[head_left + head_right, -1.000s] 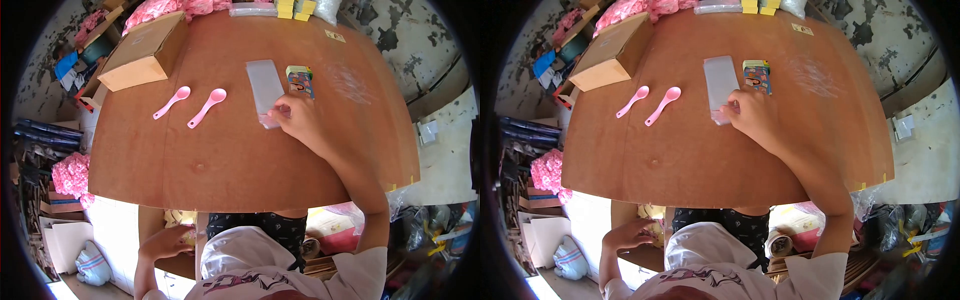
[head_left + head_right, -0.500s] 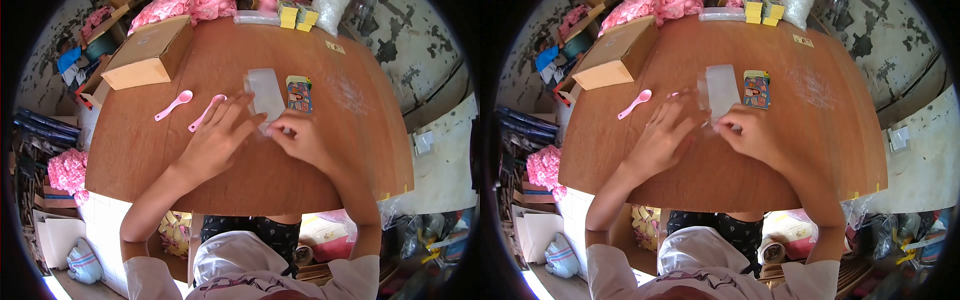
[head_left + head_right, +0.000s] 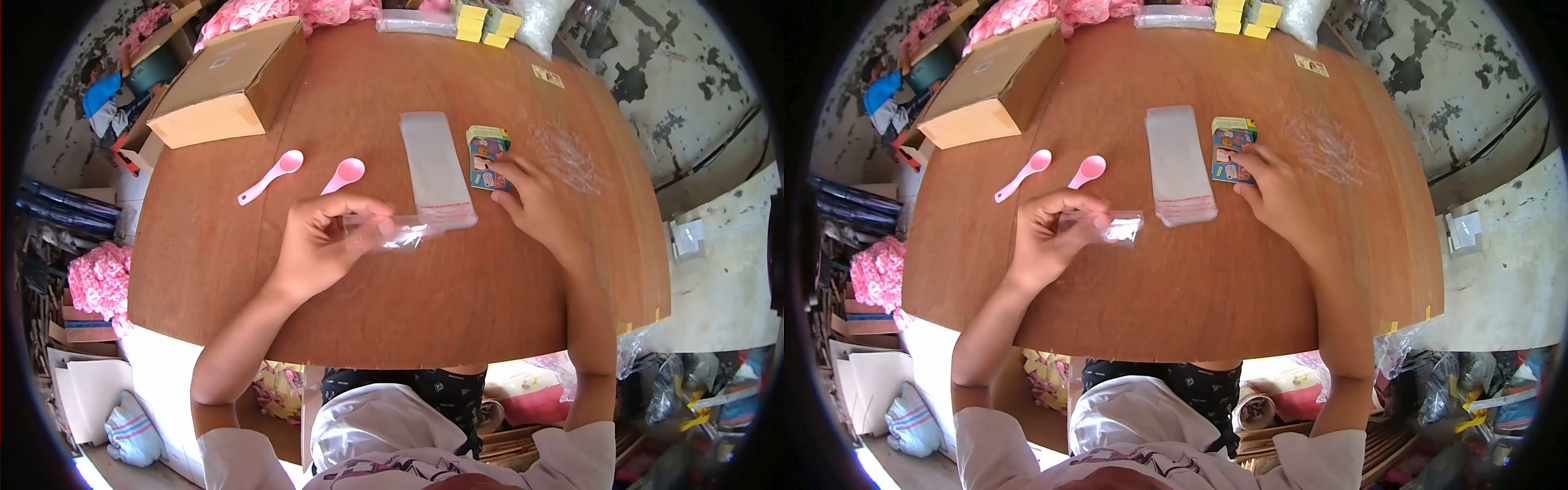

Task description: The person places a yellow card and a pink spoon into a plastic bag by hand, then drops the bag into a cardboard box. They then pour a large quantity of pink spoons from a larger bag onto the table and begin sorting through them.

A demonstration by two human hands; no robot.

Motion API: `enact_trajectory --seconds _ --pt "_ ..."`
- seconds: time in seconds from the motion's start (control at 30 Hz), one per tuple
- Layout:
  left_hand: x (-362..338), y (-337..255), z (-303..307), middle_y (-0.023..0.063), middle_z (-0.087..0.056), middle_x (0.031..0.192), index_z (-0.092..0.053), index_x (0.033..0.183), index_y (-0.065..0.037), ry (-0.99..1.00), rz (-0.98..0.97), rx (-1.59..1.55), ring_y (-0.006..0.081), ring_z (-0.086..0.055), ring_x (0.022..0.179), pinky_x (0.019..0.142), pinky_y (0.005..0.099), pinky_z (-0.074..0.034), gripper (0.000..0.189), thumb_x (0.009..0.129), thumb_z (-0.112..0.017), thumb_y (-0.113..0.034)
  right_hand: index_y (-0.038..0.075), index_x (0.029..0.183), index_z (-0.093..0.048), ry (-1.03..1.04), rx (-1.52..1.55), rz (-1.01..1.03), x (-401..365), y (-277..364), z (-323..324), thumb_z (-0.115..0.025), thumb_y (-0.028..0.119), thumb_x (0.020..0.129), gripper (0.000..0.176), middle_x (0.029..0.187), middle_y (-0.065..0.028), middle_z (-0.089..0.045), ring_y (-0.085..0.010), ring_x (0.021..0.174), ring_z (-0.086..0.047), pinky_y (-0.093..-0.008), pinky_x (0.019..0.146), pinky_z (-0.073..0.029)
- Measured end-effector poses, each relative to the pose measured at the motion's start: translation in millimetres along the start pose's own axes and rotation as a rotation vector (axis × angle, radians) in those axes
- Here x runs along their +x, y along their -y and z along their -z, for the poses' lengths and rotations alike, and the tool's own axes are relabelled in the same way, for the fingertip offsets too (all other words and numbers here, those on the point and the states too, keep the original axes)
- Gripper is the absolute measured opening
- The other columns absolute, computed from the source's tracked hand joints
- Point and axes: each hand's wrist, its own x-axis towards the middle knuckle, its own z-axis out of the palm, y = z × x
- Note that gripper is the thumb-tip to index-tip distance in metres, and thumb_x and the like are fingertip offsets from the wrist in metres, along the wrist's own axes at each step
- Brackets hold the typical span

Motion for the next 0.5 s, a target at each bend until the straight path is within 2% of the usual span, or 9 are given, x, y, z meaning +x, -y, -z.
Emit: enact_trajectory --seconds 0.03,0.1,0.2,0.23,0.3,0.33,0.4,0.43,0.5 --pt "1 -1 0 0.0099 -0.072 0.095 -0.069 0.102 0.004 0.0 0.001 -0.004 0.0148 -0.07 0.086 0.076 0.027 -0.058 0.013 0.088 -0.068 0.003 0.003 0.107 -0.068 0.003 -0.002 -0.002 1 -3 1 -0.072 0.008 0.081 0.027 0.105 -0.0102 -0.068 -0.0313 0.094 -0.065 -0.0366 0.076 -0.053" --pt "3 -7 1 0.0103 -0.071 0.097 -0.069 0.104 0.004 -0.038 0.128 -0.079 0.0155 -0.069 0.09 0.077 0.0285 -0.059 0.016 0.089 -0.069 0.0 0.004 0.1 -0.07 0.066 0.11 -0.067 3 -9 3 -0.074 0.012 0.08 0.022 0.1 -0.0108 -0.069 -0.0302 0.079 -0.066 -0.0389 0.069 -0.052" --pt "6 -9 3 0.0103 -0.071 0.097 -0.069 0.107 0.003 -0.038 0.22 -0.134 0.0153 -0.068 0.091 0.076 0.0302 -0.06 0.02 0.091 -0.07 -0.009 0.005 0.101 -0.07 0.056 0.21 -0.088 4 -12 6 -0.074 0.009 0.081 0.021 0.094 -0.011 -0.07 -0.0289 0.075 -0.066 -0.0363 0.066 -0.051" --pt "6 -8 4 0.0095 -0.071 0.095 -0.069 0.108 0.002 -0.047 0.285 -0.182 0.0145 -0.068 0.086 0.075 0.0288 -0.058 0.022 0.091 -0.07 -0.012 0.005 0.101 -0.07 0.058 0.208 -0.084 5 -9 8 -0.074 0.009 0.081 0.021 0.094 -0.011 -0.07 -0.0289 0.075 -0.066 -0.0363 0.066 -0.051" --pt "5 -6 5 0.0088 -0.07 0.093 -0.068 0.11 0.002 -0.06 0.35 -0.233 0.0137 -0.068 0.082 0.073 0.0273 -0.057 0.025 0.091 -0.07 -0.014 0.002 0.101 -0.069 -0.212 0.145 -0.18 5 3 14 -0.071 0.009 0.088 0.015 0.085 -0.0082 -0.069 -0.0194 0.066 -0.063 -0.0287 0.06 -0.047" --pt "6 -5 4 0.0088 -0.071 0.093 -0.069 0.108 0.002 -0.055 0.374 -0.218 0.0136 -0.068 0.08 0.073 0.0269 -0.057 0.024 0.091 -0.07 -0.015 0.002 0.101 -0.069 -0.207 0.144 -0.173 5 7 13 -0.071 0.009 0.088 0.015 0.085 -0.0082 -0.069 -0.0194 0.066 -0.063 -0.0287 0.06 -0.047" --pt "5 -4 2 0.0088 -0.071 0.092 -0.07 0.106 0.003 -0.062 0.396 -0.211 0.0136 -0.068 0.078 0.073 0.0264 -0.056 0.023 0.091 -0.07 -0.015 -0.001 0.099 -0.069 -0.557 0.491 -0.177 4 17 11 -0.067 0.012 0.094 0.015 0.079 -0.0007 -0.065 -0.0067 0.064 -0.053 -0.0218 0.057 -0.04" --pt "5 -4 1 0.0087 -0.071 0.092 -0.071 0.105 0.003 -0.028 0.429 -0.13 0.0135 -0.068 0.076 0.073 0.0259 -0.056 0.022 0.091 -0.07 -0.015 -0.003 0.097 -0.069 -0.589 0.588 -0.191 3 31 14 -0.066 0.014 0.095 0.017 0.079 0.0043 -0.06 -0.0008 0.067 -0.045 -0.0187 0.056 -0.035" --pt "5 -1 1 0.0096 -0.072 0.091 -0.07 0.107 0.005 0.077 0.444 -0.032 0.0139 -0.069 0.079 0.071 0.0268 -0.059 0.025 0.092 -0.069 -0.014 -0.003 0.098 -0.069 -0.508 0.727 -0.229 -5 49 17 -0.067 0.013 0.095 0.016 0.079 0.0042 -0.06 -0.0006 0.066 -0.045 -0.0185 0.056 -0.035"
